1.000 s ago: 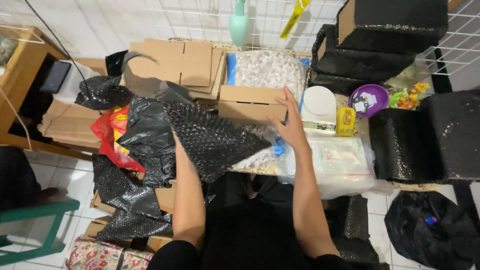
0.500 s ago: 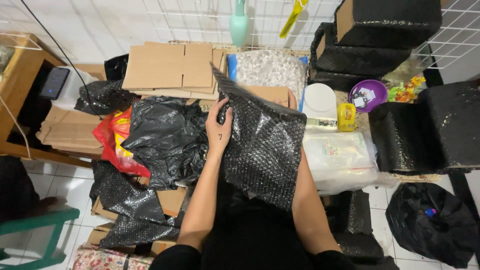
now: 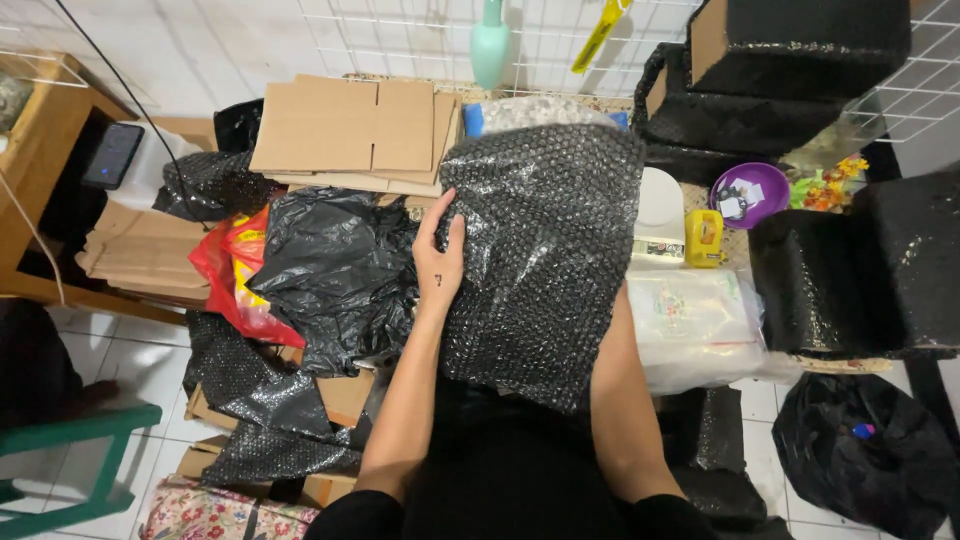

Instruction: Folding a small cardboard box, placing a small item inside, and wrapping the box in black bubble wrap for shipping.

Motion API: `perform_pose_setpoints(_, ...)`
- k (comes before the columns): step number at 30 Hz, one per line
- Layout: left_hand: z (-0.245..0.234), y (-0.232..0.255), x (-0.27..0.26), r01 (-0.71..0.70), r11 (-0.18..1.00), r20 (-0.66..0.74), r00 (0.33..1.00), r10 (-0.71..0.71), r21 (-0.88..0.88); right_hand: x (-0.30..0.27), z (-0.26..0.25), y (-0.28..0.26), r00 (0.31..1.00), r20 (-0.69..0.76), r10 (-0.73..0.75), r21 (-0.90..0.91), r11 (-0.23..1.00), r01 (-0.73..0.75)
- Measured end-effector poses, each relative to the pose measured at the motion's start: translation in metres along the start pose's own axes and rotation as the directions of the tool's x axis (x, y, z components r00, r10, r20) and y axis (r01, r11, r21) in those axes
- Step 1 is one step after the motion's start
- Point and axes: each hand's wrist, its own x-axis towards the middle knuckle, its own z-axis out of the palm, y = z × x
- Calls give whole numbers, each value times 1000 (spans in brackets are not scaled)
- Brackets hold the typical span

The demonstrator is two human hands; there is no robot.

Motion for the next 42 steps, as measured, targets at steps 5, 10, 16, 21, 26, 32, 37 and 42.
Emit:
perform_pose_setpoints(5,-2,10,14,-43,994,-21,999,46,102,16,-28,-4,990,-141,-7,49,999,14)
perform_pose_setpoints(10,27,2,42,-63,979,102,994,44,192,26,-78,-34,896,-420,-147,105,972,209)
perform_pose_setpoints(16,78,-40,80,-234,925,186,965,184,299,21,-110,-37,785,-473,-400,299,765,570)
perform_pose_setpoints(21,97,-94,98,-265,748,306,948,86,609,7,-93,-67,729,-461,-506,320,671,669)
perform_pose_setpoints(26,88,-81,96,-182,856,326,945,16,484,0,-57,-106,895,-441,64,681,674,287)
perform_pose_setpoints(32,55,-39,46,-388,868,120,922,369,311,13,-25,-17,989,-146,-3,549,832,84)
perform_pose_setpoints(37,75,-58,-15,-547,798,397,811,430,253,28,-9,29,995,-55,80,557,829,-36)
perform_pose_setpoints(42,89,-57,-4,-485,704,675,738,10,519,27,8,-9,990,-7,144,567,815,-114)
